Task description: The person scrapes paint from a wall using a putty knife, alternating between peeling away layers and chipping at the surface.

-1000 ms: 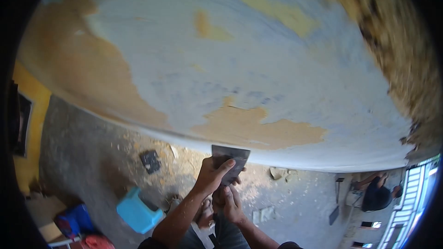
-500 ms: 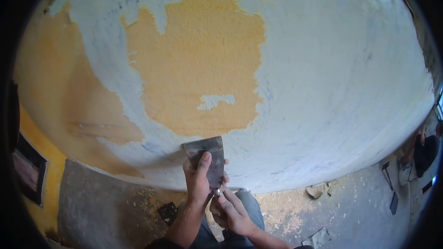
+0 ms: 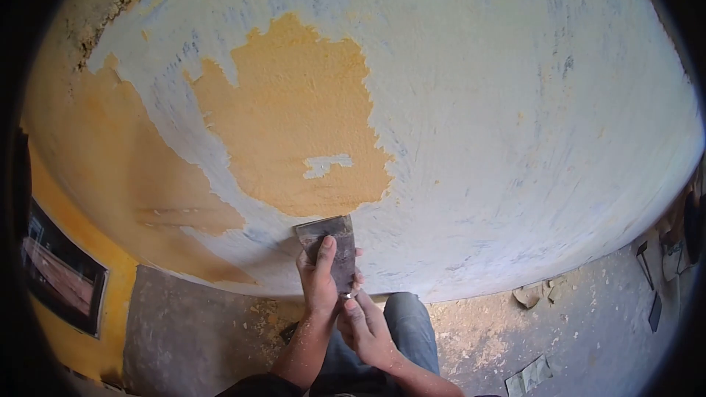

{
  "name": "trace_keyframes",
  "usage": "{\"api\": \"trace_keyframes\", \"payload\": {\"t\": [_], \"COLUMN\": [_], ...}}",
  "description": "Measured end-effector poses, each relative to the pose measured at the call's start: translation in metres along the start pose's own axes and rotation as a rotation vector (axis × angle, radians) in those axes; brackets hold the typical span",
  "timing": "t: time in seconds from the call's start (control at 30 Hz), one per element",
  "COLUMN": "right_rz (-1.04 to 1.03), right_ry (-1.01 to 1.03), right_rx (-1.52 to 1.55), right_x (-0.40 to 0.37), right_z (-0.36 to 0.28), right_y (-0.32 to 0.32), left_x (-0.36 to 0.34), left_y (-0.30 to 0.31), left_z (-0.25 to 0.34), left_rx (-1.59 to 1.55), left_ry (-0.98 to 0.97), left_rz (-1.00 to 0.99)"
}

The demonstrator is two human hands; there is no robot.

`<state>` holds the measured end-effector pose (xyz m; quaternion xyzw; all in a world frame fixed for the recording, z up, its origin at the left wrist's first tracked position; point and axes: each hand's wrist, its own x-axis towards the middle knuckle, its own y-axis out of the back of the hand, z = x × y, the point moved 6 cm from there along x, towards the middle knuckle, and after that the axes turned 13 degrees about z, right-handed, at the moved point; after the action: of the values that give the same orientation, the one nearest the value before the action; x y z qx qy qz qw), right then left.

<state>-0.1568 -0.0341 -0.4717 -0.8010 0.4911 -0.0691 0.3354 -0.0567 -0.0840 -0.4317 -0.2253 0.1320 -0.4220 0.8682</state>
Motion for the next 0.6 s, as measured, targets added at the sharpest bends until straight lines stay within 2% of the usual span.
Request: {"api": "trace_keyframes", "payload": {"t": [0.1, 0.2, 0.23, 0.33, 0.4, 0.53, 0.6], "right_rz": [0.061, 0.022, 0.024, 0.050, 0.101, 0.094, 0.085], "right_ry": [0.115, 0.222, 0.197, 0.148, 0.114, 0.105, 0.164], "right_rx": [-0.119, -0.203, -0.174, -0.134, -0.148, -0.137, -0.238], "right_x": [0.004, 0.012, 0.007, -0.005, -0.004, -0.003, -0.007], "right_z": [-0.004, -0.035, -0.044, -0.020, -0.010, -0.008, -0.014], "right_y": [0.005, -0.015, -0.022, 0.000, 0.011, 0.009, 0.011], "left_x": [0.001, 0.004, 0.004, -0.007, -0.007, -0.006, -0.009], "left_y": [-0.001, -0.021, -0.027, -0.018, -0.012, -0.012, -0.013], "left_z": [-0.003, 0.033, 0.044, 0.009, -0.008, -0.001, -0.002], "left_rx": [-0.001, -0.083, -0.093, -0.004, 0.023, 0.037, 0.001], "left_ry": [-0.036, -0.030, -0.051, 0.016, 0.025, 0.031, 0.047], "left_rz": [0.004, 0.014, 0.030, -0.023, 0.012, 0.030, 0.021]}}
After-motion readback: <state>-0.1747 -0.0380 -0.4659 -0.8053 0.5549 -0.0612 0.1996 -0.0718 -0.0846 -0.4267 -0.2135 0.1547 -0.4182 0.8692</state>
